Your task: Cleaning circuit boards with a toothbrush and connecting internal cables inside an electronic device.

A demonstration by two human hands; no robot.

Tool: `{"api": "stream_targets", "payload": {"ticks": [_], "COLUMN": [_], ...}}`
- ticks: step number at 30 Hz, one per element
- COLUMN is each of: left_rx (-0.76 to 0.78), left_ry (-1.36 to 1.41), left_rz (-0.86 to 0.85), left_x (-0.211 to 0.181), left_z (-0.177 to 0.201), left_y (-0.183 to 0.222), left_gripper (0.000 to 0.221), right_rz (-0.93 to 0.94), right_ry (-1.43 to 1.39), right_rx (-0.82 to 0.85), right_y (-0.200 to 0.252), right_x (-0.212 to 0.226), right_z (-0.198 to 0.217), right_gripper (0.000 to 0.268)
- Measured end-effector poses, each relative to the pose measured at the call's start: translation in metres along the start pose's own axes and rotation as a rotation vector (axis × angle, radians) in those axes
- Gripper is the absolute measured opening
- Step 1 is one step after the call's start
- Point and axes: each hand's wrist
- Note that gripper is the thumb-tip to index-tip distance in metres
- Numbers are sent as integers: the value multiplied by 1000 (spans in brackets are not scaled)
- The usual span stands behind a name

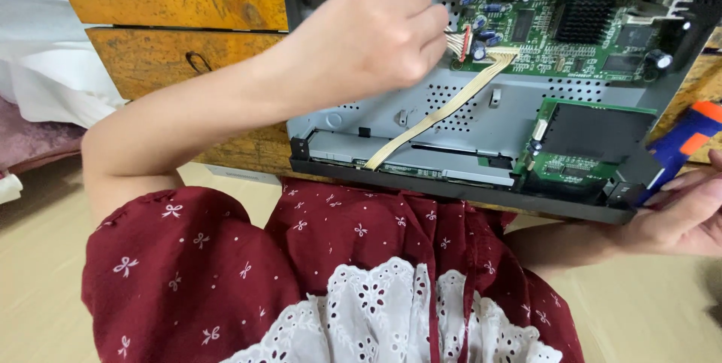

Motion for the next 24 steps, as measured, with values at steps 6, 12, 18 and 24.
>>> {"api": "stream_targets", "payload": {"ticks": [6, 12, 18, 24], "left_rx": [46, 46, 108, -53], "left_ry": [25, -13, 213, 134], "left_rz": [-49, 11, 79, 163], "left_x": [9, 8, 4, -7], "left_z": [-2, 7, 13, -1], "left_y": [-1, -2, -1, -9], "left_gripper": [10, 7, 47, 23], "right_rz": [-89, -88, -99, -37], "right_ry": [-27, 21, 23, 71], "right_rx": [-82, -24, -62, -15], "right_y": [-5, -2, -5, -11], "right_x": [17, 13, 21, 33], "right_z": [-12, -2, -9, -15], "right_gripper": [32, 33, 35, 34]}}
Point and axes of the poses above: each hand's wrist, its own y-axis away from the middle knuckle, its own z-axis out of the back of the hand, x = y × z, and after that the axes turned 13 degrees about x, right-handed
